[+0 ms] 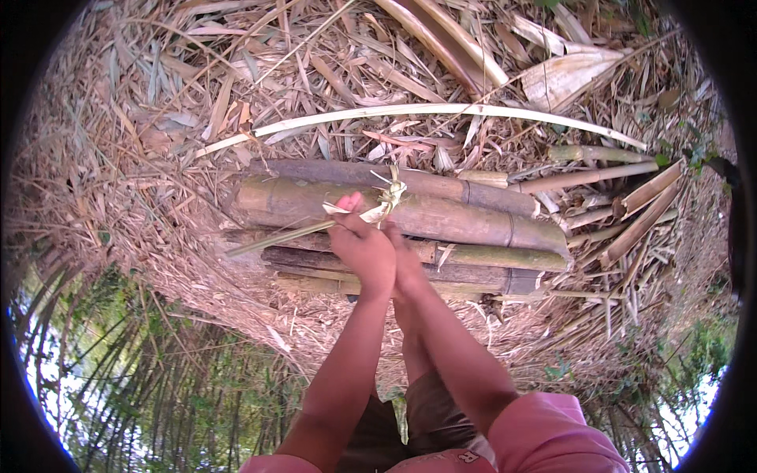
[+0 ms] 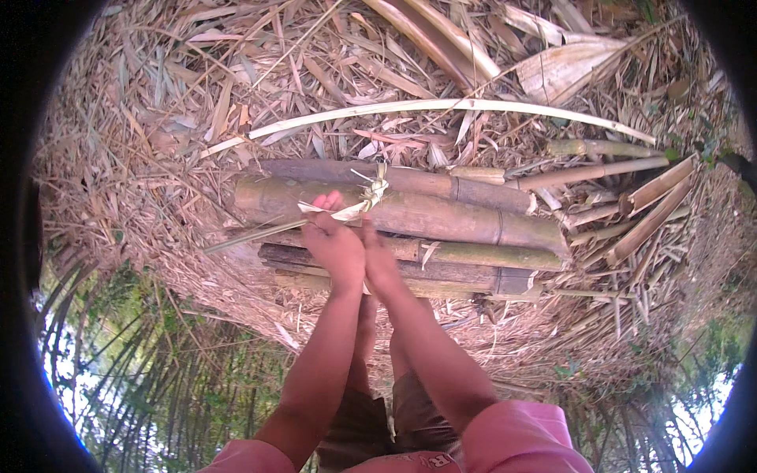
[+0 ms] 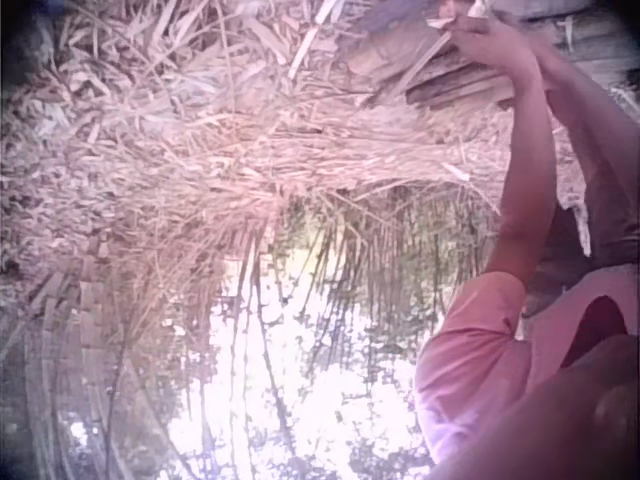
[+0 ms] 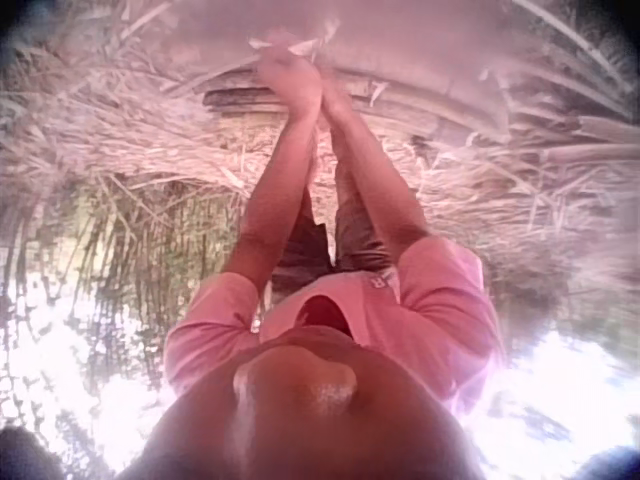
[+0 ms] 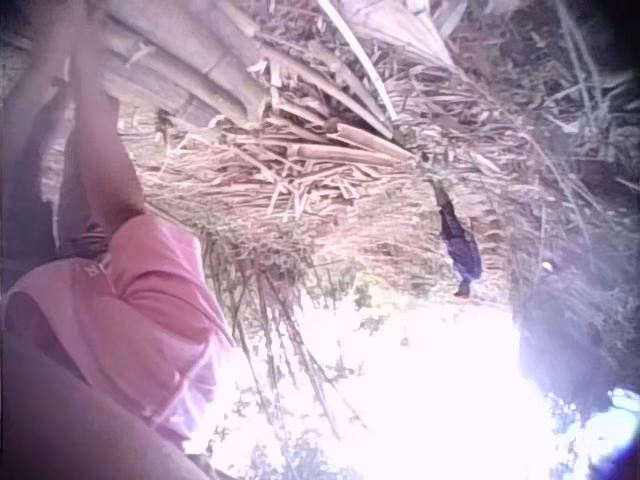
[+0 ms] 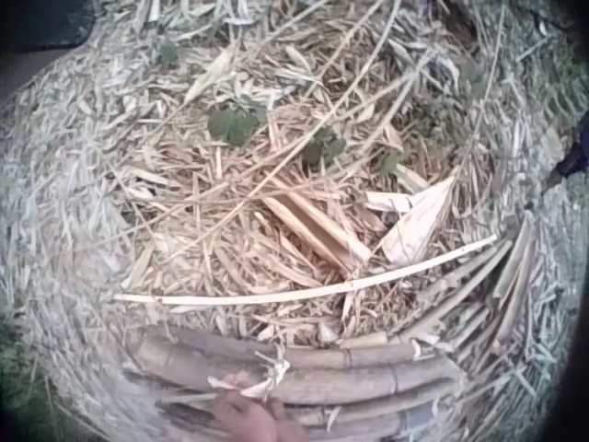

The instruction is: The person gathers several pieces of bamboo and ties them together into a bundle using a strip of plant material.

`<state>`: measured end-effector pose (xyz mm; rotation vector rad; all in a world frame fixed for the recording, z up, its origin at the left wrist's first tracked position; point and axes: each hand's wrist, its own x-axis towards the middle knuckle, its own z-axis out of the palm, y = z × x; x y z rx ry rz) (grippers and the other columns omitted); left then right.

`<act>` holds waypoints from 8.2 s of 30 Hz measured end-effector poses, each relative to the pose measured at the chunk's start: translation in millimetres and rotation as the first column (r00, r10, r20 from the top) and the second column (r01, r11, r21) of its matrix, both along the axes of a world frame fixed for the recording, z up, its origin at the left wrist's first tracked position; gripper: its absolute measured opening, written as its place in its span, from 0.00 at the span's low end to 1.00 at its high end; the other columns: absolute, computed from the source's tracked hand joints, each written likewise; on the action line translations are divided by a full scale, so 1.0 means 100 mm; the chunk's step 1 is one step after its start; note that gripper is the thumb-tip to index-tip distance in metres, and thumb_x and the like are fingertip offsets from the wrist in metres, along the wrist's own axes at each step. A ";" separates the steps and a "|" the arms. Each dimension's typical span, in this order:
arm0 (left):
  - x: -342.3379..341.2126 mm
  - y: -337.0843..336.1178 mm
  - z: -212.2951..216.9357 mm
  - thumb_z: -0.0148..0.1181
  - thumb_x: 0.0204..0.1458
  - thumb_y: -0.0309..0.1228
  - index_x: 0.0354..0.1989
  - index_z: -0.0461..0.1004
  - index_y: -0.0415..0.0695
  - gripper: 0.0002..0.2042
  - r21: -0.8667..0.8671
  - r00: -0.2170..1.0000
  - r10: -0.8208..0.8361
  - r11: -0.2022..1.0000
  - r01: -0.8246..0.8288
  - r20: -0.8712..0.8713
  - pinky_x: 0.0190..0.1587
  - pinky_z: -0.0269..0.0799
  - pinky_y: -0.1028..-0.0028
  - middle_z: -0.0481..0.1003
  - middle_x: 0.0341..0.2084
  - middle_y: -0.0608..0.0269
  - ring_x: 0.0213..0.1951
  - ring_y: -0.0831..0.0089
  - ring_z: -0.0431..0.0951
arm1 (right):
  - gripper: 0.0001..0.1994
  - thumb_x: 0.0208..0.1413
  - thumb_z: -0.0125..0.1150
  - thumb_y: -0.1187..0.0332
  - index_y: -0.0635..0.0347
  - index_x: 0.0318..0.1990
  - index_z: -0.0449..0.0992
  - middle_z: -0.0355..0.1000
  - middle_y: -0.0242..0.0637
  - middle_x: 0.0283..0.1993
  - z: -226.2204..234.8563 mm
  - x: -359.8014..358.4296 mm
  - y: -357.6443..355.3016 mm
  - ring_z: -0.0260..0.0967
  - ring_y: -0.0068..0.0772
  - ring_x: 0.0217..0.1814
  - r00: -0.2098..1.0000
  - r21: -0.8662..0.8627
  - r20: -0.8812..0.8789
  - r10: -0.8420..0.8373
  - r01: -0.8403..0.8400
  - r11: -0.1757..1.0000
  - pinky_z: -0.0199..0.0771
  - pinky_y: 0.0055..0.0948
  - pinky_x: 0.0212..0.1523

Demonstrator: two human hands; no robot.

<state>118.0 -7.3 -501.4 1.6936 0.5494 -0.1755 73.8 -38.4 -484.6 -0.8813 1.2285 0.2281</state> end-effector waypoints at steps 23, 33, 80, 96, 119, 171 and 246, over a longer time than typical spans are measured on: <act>0.24 -0.18 -0.41 0.60 0.54 0.29 0.34 0.66 0.37 0.10 0.439 -0.061 -0.894 0.158 0.885 0.445 0.27 0.75 0.59 0.74 0.22 0.52 0.24 0.54 0.78 | 0.16 0.61 0.50 0.71 0.72 0.52 0.73 0.73 0.51 0.50 1.94 1.23 -1.49 0.70 0.45 0.54 -0.217 -0.733 -0.667 0.713 0.021 -0.680 0.68 0.45 0.58; 0.35 -0.36 -0.34 0.53 0.59 0.31 0.41 0.71 0.30 0.13 0.446 0.099 -0.904 0.297 0.844 0.415 0.33 0.79 0.58 0.77 0.31 0.43 0.31 0.48 0.80 | 0.28 0.58 0.47 0.62 0.73 0.62 0.66 0.63 0.53 0.66 0.81 0.26 -1.73 0.56 0.49 0.72 -0.258 -0.323 -0.932 0.255 0.270 -0.907 0.49 0.45 0.74; -0.62 0.51 0.18 0.60 0.57 0.37 0.50 0.66 0.32 0.21 0.397 0.943 -0.297 0.855 0.333 -0.152 0.56 0.63 0.52 0.67 0.47 0.40 0.53 0.45 0.66 | 0.13 0.49 0.56 0.80 0.58 0.42 0.81 0.78 0.47 0.32 0.64 -0.28 -1.16 0.78 0.43 0.30 0.091 -0.463 -0.595 0.799 -0.851 -0.248 0.80 0.40 0.36; -0.71 0.79 -0.38 0.66 0.42 0.64 0.39 0.74 0.38 0.36 0.213 0.673 -0.467 0.708 0.673 -0.574 0.54 0.63 0.54 0.78 0.35 0.47 0.47 0.49 0.74 | 0.09 0.50 0.58 0.72 0.62 0.37 0.82 0.73 0.58 0.27 0.07 -0.95 0.23 0.74 0.62 0.32 0.706 -0.598 -0.510 0.492 -0.702 0.388 0.73 0.48 0.35; -0.21 1.14 -0.59 0.68 0.51 0.48 0.40 0.80 0.37 0.23 -0.192 0.579 -0.647 0.733 0.653 -0.496 0.42 0.75 0.68 0.82 0.33 0.57 0.37 0.69 0.80 | 0.14 0.66 0.55 0.68 0.66 0.30 0.77 0.67 0.30 0.22 -0.23 -0.75 0.64 0.57 0.18 0.20 0.990 0.069 -0.034 -0.135 0.137 0.988 0.55 0.22 0.21; -1.99 1.25 -0.20 0.68 0.51 0.24 0.39 0.74 0.38 0.10 -0.635 0.820 -0.342 0.772 -0.033 -0.459 0.43 0.74 0.73 0.78 0.34 0.60 0.41 0.76 0.77 | 0.20 0.55 0.56 0.87 0.72 0.56 0.73 0.80 0.39 0.45 -0.21 -0.87 0.16 0.74 0.22 0.47 0.780 -0.199 -0.142 0.609 -0.625 0.755 0.73 0.22 0.51; -1.61 0.77 -0.62 0.63 0.46 0.23 0.42 0.70 0.37 0.14 0.487 0.988 -0.144 0.860 0.155 -0.060 0.45 0.66 0.50 0.69 0.37 0.49 0.47 0.47 0.69 | 0.09 0.62 0.58 0.76 0.63 0.48 0.70 0.80 0.42 0.40 -0.33 -0.60 0.37 0.71 0.17 0.32 0.898 -0.471 -0.176 0.404 -0.437 0.766 0.70 0.16 0.32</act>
